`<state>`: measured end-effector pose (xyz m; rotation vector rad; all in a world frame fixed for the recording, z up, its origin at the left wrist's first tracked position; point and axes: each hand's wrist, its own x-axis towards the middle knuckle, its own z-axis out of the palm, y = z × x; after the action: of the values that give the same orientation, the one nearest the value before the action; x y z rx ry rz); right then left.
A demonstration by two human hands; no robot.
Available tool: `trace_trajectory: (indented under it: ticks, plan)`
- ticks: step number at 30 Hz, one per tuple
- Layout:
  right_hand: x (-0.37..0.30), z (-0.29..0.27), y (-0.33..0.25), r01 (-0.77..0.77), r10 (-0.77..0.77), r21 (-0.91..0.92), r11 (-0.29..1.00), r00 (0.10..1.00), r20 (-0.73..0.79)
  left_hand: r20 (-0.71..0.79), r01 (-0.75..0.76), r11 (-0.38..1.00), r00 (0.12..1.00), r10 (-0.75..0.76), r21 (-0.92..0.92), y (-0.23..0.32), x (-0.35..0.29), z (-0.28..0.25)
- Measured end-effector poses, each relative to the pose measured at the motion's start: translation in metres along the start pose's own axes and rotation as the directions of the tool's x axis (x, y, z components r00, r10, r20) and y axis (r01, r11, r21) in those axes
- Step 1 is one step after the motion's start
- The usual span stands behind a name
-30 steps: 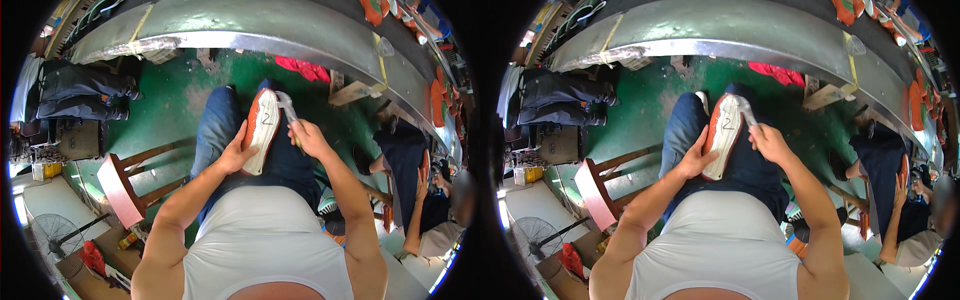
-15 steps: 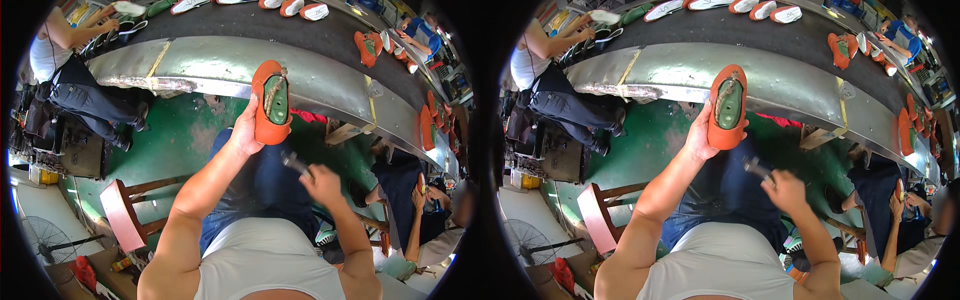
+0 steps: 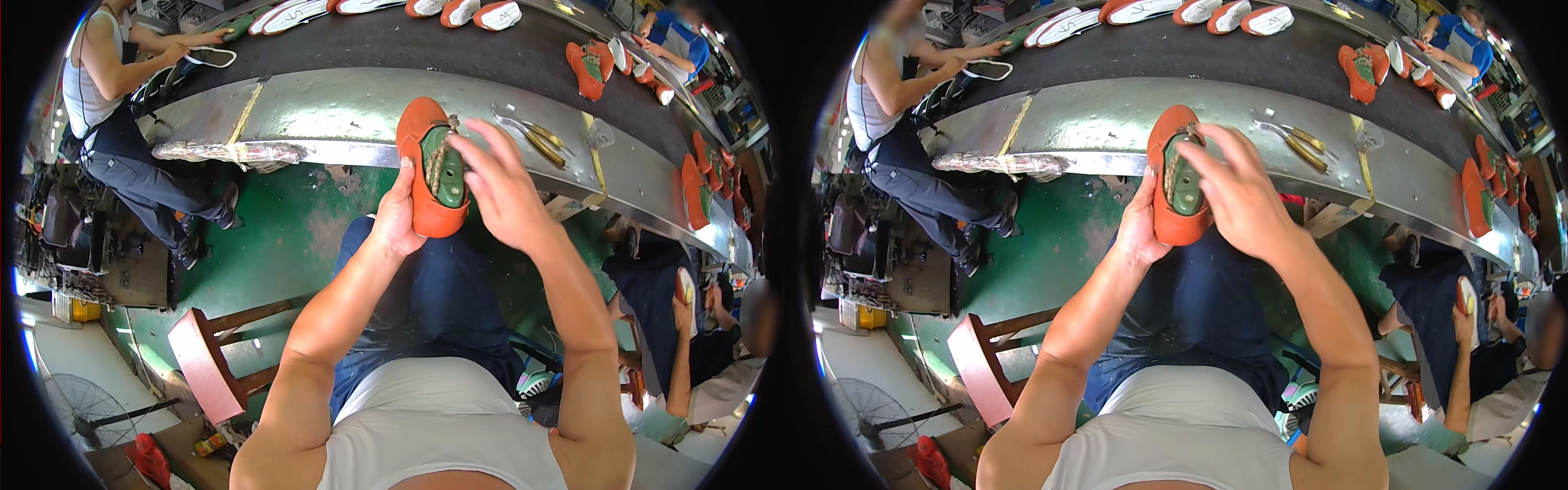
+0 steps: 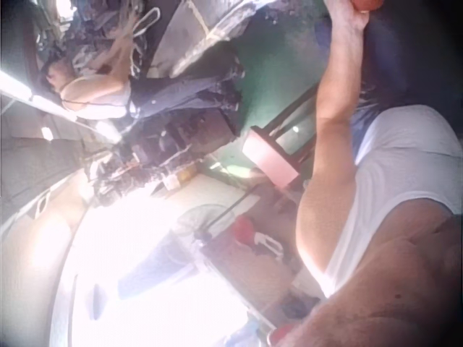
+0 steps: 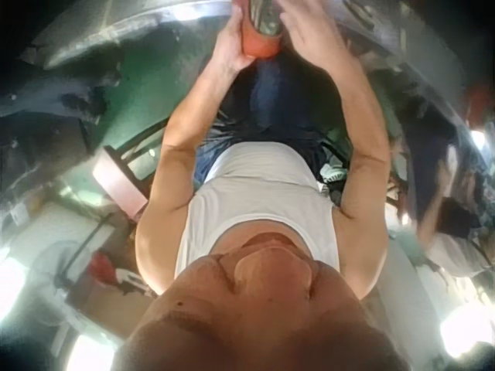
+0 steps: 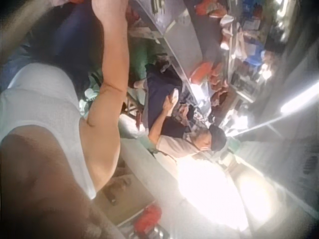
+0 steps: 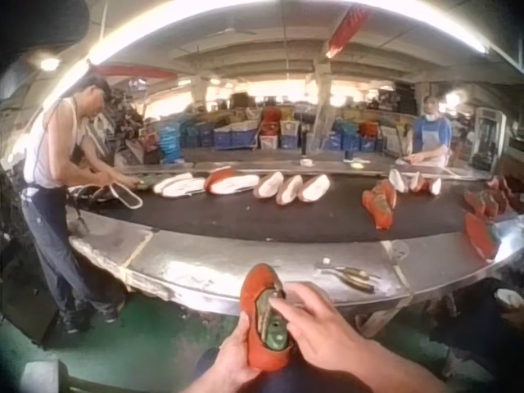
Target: The person is preparing and assembling shoe components, specifically using lasting pliers to stretch and secure the upper to the insole on a last.
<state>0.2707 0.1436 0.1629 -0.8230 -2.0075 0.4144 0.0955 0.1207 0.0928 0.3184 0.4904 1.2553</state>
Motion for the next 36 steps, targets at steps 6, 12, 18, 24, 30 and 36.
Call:
trace_trajectory:
  ticks: [6,12,18,24,30,36]
  plan:
    - [0.042,0.018,0.020,0.016,-0.084,0.186,0.982,0.930,0.358,-0.018,-0.012,0.999,1.000,0.013,0.040,0.000,-0.009,-0.006]
    - [0.035,0.023,0.049,-0.507,0.414,0.704,0.497,0.852,0.321,0.086,-0.011,1.000,0.996,0.012,-0.012,-0.002,0.002,-0.016]
    - [-0.007,0.027,0.042,-0.322,0.206,0.424,0.846,0.932,0.298,0.061,0.028,0.979,0.998,-0.016,-0.204,0.020,0.022,-0.006]
    - [0.006,0.043,0.043,-0.153,0.115,0.132,0.979,0.958,0.262,0.026,0.064,0.977,0.998,-0.060,-0.205,0.023,0.053,0.005]
    - [0.017,0.060,0.068,-0.245,0.228,0.338,0.909,0.969,0.090,-0.009,0.061,0.995,0.998,-0.062,-0.083,0.028,0.078,0.014]
    - [0.055,0.049,0.082,-0.284,0.242,0.303,0.909,0.955,0.169,0.020,0.053,0.998,0.998,-0.052,-0.025,0.043,0.112,0.013]
